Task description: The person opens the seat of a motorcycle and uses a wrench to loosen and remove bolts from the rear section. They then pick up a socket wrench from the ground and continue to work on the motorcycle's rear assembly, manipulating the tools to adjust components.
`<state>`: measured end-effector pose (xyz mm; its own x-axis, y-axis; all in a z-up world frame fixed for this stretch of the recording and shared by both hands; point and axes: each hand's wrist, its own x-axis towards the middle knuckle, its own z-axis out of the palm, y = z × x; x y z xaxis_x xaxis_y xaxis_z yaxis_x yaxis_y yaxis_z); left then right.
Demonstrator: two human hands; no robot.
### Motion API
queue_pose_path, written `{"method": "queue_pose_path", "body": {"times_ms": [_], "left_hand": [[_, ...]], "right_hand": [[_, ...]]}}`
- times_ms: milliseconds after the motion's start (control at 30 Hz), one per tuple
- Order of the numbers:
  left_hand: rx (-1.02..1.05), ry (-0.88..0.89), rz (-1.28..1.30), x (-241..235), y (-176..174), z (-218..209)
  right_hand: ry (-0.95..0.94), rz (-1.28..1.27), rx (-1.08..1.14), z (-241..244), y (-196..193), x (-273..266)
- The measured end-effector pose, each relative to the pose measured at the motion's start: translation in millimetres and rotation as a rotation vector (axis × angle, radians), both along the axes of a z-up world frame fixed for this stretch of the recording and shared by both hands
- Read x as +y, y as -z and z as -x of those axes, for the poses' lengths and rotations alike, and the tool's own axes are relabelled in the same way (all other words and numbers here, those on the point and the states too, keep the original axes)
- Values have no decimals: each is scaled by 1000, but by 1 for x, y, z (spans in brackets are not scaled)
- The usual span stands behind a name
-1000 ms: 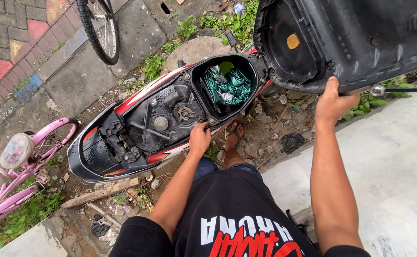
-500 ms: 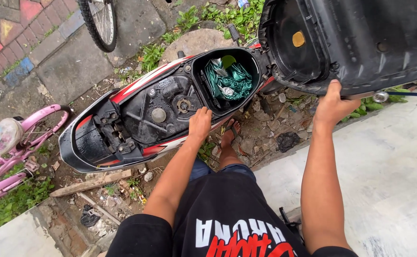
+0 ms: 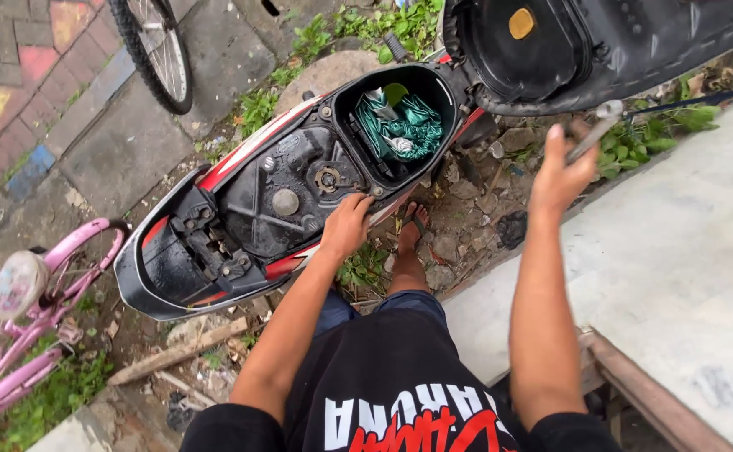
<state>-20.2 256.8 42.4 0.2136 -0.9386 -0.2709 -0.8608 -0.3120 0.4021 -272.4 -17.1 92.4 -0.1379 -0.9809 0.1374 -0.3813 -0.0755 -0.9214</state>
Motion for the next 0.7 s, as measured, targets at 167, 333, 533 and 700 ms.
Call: {"method": "queue_pose_path", "body": {"times_ms": [167,333,533,700], "left_hand": [[83,-62,251,81,-10,-45],[9,-87,370,180,-40,-121],[-169,-218,501,297,-54,-195],[-229,-240,509,308,-51,-192]], "right_hand": [[102,-444,-5,-23,41,176],[-24,-704,23,-72,103,348],[-432,-788,134,-157,75,447],[-697,-784,270,-222,-1,469]]}}
